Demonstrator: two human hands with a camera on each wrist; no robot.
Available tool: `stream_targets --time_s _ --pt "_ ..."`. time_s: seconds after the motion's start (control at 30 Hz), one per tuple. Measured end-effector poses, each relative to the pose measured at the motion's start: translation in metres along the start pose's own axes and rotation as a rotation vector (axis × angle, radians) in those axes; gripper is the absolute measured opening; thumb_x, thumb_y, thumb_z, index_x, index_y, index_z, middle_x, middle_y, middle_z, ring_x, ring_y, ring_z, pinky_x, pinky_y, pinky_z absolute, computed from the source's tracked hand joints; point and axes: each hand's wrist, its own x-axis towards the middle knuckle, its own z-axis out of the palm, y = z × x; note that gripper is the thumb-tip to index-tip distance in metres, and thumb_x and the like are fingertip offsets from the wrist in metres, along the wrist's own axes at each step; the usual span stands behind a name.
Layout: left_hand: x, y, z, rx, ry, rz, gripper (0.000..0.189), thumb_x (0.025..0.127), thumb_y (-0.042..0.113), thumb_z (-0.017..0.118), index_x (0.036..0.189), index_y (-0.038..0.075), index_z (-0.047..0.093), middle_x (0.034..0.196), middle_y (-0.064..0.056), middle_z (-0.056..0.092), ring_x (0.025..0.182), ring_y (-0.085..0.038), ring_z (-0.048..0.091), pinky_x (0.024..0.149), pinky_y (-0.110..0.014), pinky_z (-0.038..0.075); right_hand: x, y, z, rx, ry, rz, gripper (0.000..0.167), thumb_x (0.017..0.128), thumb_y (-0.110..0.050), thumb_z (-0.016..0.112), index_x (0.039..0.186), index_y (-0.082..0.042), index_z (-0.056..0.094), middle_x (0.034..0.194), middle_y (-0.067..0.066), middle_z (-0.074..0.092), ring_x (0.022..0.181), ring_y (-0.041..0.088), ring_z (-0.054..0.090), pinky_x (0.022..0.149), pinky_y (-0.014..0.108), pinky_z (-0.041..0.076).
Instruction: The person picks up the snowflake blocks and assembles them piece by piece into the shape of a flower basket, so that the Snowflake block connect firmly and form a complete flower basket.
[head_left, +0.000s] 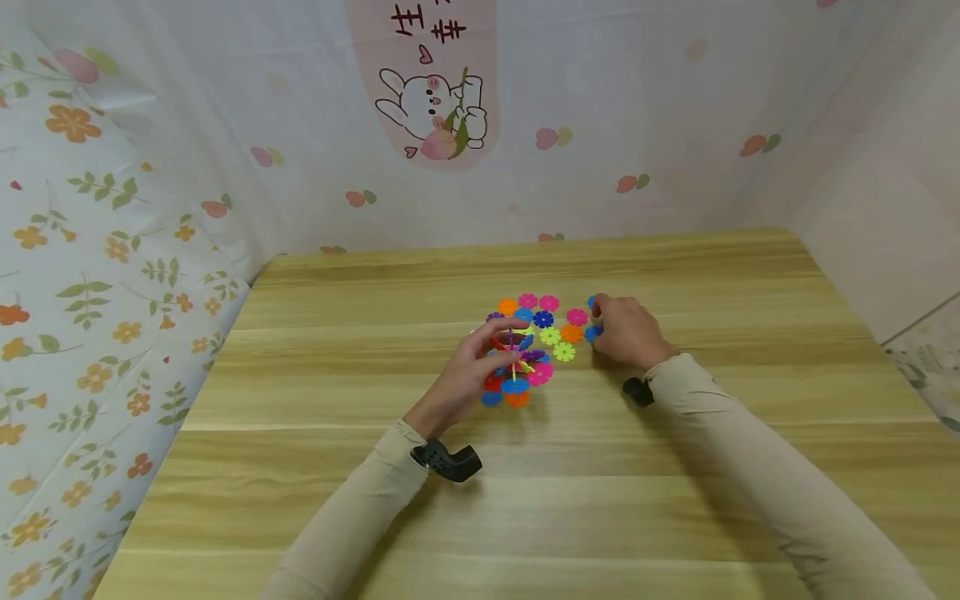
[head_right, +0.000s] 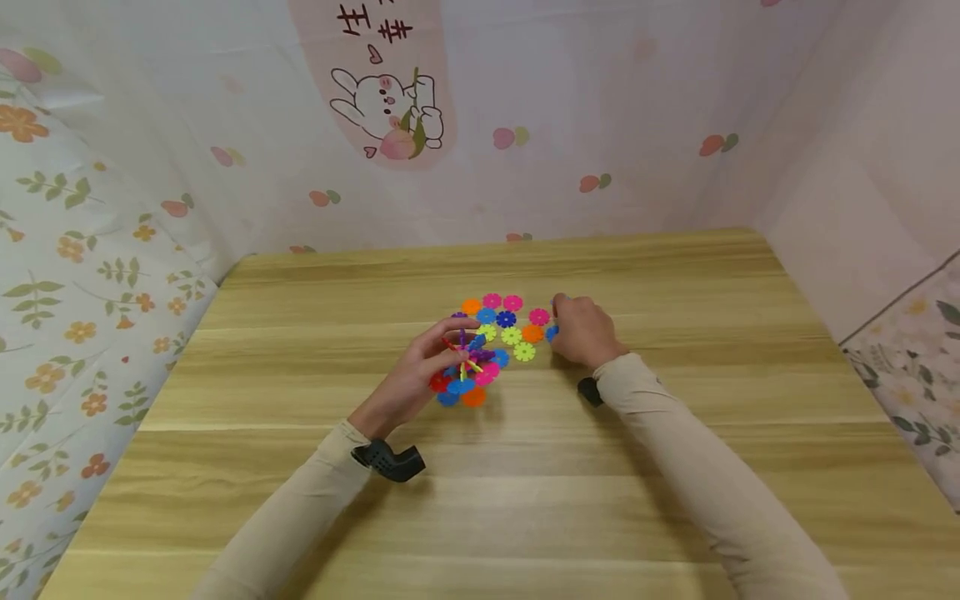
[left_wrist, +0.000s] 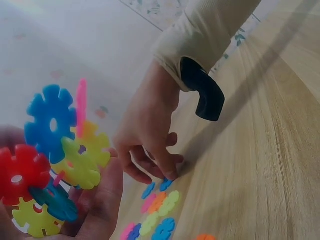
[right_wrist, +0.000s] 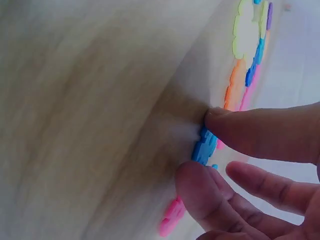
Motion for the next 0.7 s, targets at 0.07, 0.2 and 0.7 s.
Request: stream_targets --time_s 0.07,0.2,0.7 --pt "-0.001 0.001 0.000 0.004 0.010 -0.004 0.035 0.097 0.005 0.047 0.132 0.005 0.047 0.123 -0.015 0.042 0.111 -0.025 0.040 0.089 -0.038 0.043 0.000 0.001 -0.001 0.024 -0.004 -0.007 0.030 0.078 -0.010 0.068 0.102 0.002 0.054 0.081 0.011 0.059 0.068 0.026 0.051 0.056 0.036 0.045" --pt "-0.001 0.001 0.000 -0.003 0.006 -0.008 0.035 0.097 0.012 0.049 0.131 0.008 0.049 0.121 -0.012 0.044 0.111 -0.025 0.040 0.088 -0.035 0.044 -0.001 0.006 -0.001 0.085 -0.031 -0.030 0.026 0.076 -0.007 0.071 0.096 0.000 0.056 0.082 0.011 0.059 0.072 0.025 0.052 0.064 0.036 0.045" --pt "0.000 0.002 -0.008 -0.185 0.004 -0.052 0.034 0.097 0.013 0.049 0.130 0.005 0.048 0.125 -0.009 0.043 0.104 -0.024 0.043 0.083 -0.033 0.044 -0.017 -0.010 -0.008 0.419 -0.048 -0.169 0.007 0.093 -0.010 0.056 0.093 -0.003 0.055 0.083 0.012 0.059 0.070 0.026 0.059 0.062 0.035 0.048"
